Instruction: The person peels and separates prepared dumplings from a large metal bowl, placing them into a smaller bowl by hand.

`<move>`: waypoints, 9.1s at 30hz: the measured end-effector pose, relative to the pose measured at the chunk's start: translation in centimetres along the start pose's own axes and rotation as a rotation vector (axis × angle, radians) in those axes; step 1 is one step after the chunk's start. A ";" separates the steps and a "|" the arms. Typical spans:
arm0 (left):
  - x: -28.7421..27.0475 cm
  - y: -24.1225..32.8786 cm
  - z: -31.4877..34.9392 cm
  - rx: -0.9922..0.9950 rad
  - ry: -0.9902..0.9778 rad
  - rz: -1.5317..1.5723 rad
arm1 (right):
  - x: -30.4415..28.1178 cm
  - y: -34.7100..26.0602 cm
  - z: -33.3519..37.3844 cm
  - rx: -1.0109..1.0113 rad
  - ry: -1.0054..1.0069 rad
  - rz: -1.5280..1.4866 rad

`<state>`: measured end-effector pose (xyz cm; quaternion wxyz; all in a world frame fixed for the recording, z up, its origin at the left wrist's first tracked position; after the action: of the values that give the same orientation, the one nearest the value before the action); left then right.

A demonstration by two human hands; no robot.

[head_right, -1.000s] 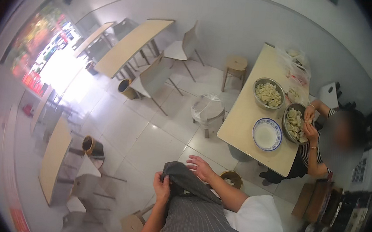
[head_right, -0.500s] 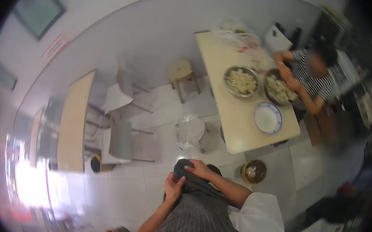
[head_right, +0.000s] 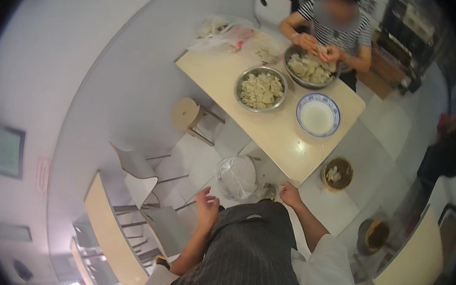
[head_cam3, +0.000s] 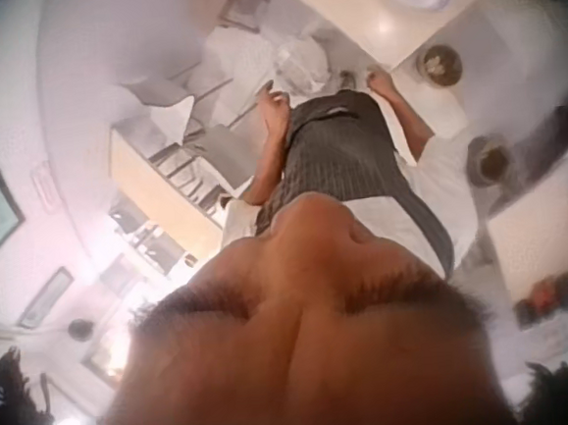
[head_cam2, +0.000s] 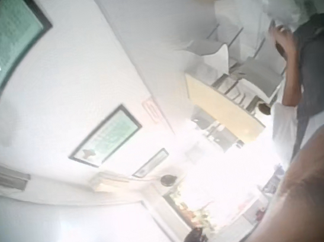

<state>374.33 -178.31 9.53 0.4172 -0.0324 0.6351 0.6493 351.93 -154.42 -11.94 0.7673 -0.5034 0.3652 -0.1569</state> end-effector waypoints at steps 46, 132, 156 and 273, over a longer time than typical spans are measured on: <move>25.3 -5.4 -32.7 0.474 -1.342 -0.747 | 23.8 12.8 -24.0 0.667 -0.184 0.123; 25.9 20.6 -41.2 0.592 -1.294 0.237 | -5.0 -24.9 -31.9 -0.328 0.627 -0.140; 24.2 21.0 -41.5 0.832 -1.194 0.141 | -4.9 -26.2 -30.3 -0.381 0.750 0.150; 23.0 22.4 -40.1 1.110 -1.262 0.103 | -6.0 -25.3 -32.2 -0.416 0.791 0.137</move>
<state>326.81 -197.48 6.59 0.6193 0.5755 0.5103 0.1575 327.90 -183.20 5.66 0.4597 -0.5230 0.6866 -0.2091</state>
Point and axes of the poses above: each hand's wrist, its own z-axis away from the middle knuckle, its own x-axis out of the palm, y = z × x, the point moved 8 cm from there along -z, towards the middle knuckle, and after that the axes turned 6 degrees about -x, right-handed, at the moved point
